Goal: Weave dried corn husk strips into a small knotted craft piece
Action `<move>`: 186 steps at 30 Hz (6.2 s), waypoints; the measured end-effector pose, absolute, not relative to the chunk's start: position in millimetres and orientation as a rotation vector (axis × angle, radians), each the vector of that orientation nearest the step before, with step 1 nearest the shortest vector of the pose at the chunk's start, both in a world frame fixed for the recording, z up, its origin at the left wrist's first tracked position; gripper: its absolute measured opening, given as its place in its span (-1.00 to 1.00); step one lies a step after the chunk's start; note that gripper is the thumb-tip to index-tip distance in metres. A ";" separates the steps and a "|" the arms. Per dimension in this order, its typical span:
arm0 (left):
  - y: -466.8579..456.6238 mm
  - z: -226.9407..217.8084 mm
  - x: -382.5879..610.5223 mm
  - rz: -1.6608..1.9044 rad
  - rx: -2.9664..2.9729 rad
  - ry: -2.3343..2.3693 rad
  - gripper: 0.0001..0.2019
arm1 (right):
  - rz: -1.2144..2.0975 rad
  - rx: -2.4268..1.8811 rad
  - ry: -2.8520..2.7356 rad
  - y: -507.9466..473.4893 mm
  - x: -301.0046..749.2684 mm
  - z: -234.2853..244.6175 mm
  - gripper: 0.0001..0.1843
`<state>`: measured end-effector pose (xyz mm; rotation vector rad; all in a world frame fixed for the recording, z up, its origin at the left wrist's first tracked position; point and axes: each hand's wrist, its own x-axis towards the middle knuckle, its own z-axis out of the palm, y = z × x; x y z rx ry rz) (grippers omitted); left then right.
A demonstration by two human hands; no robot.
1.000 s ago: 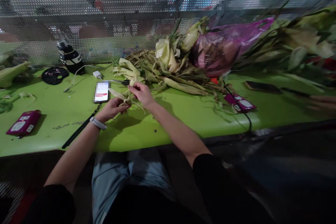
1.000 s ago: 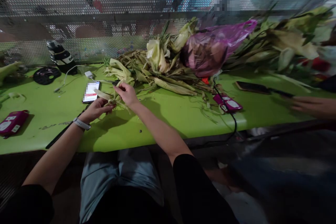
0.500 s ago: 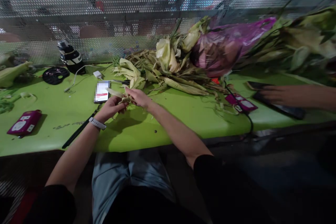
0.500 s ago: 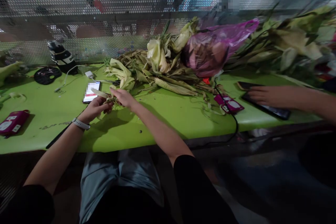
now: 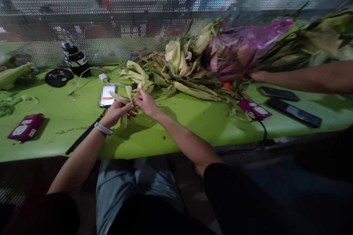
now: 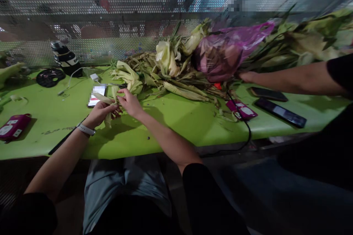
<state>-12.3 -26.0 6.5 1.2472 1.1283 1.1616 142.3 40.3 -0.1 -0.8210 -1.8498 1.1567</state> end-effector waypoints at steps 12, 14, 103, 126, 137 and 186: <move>-26.4 11.3 -18.2 1.269 1.285 1.255 -0.74 | 0.907 -0.838 -1.947 56.4 158.9 7.0 -0.78; -27.2 11.6 -17.8 1.239 1.338 1.257 -0.75 | 0.774 -0.855 -1.983 59.4 159.1 6.2 -0.76; -17.6 1.9 -11.1 1.453 1.226 1.298 -0.63 | 0.929 -0.733 -2.447 64.9 172.9 23.3 -0.63; -18.6 2.4 -15.3 1.468 1.172 1.186 -0.64 | 1.462 -0.601 -2.075 25.7 129.3 -6.7 -0.84; -15.6 0.1 -21.2 1.508 1.237 1.141 -0.77 | 1.632 -0.447 -2.195 28.0 140.4 0.3 -0.77; -20.1 -1.4 -5.4 1.042 1.575 1.232 -0.65 | 0.647 -0.490 -2.139 35.0 142.1 19.0 -0.71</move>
